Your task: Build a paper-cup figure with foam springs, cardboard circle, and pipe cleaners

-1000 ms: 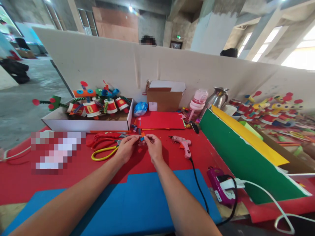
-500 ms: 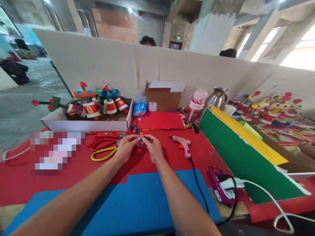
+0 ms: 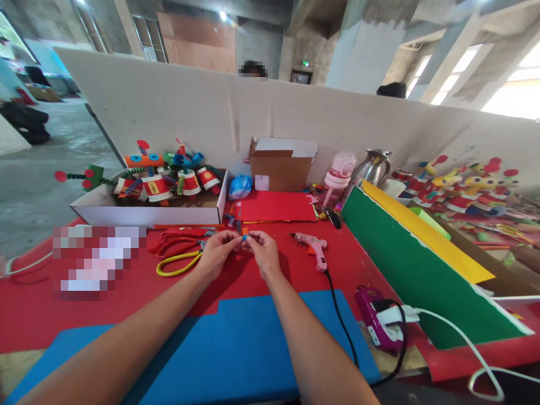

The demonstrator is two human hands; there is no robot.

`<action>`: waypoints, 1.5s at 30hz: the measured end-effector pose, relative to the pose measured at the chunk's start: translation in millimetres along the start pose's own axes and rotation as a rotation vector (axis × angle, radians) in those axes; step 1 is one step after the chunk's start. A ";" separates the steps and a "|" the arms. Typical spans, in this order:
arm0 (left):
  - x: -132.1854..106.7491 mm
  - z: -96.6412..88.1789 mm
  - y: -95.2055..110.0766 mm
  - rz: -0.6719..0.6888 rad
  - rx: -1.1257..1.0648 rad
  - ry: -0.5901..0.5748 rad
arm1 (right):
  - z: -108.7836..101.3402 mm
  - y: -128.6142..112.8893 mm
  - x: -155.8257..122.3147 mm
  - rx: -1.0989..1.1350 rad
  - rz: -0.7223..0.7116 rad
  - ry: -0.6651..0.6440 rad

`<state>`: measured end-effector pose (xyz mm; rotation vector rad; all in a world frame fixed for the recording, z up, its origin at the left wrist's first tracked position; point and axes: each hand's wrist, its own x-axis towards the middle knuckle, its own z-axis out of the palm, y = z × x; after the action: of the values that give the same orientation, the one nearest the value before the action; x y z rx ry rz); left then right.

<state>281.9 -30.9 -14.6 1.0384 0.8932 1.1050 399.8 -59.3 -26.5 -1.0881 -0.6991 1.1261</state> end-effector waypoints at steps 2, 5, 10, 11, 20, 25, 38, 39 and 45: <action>0.3 -0.1 -0.5 0.013 0.018 0.008 | -0.5 0.3 0.6 -0.014 0.005 -0.010; 0.9 -0.5 -0.9 0.020 0.023 0.016 | -0.4 1.2 0.6 0.001 0.020 -0.020; 1.2 -0.7 -0.5 0.016 0.021 0.022 | -0.7 1.8 0.5 0.022 0.036 -0.031; 1.2 -0.6 -0.5 0.016 0.026 0.028 | -0.9 1.8 0.7 0.017 0.040 -0.036; 0.8 -0.1 -3.4 -0.023 -0.043 -0.045 | 1.4 0.5 -0.8 0.044 0.036 -0.011; 1.8 -2.3 -6.2 -0.046 -0.061 -0.066 | 2.0 1.3 -1.6 0.028 0.010 -0.014; 5.9 -4.9 -7.4 -0.064 -0.121 -0.064 | 0.8 -0.1 -1.1 0.020 -0.002 -0.031; 6.3 -5.1 -8.2 -0.067 -0.127 -0.068 | 1.1 -0.4 -1.3 0.017 -0.010 -0.031; 7.2 -6.3 -9.9 -0.067 -0.097 -0.090 | 2.7 -2.3 -2.8 0.029 0.015 -0.039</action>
<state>280.2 -23.8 -26.2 0.9642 0.7896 1.0272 397.4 -61.1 -23.3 -1.0508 -0.7043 1.1695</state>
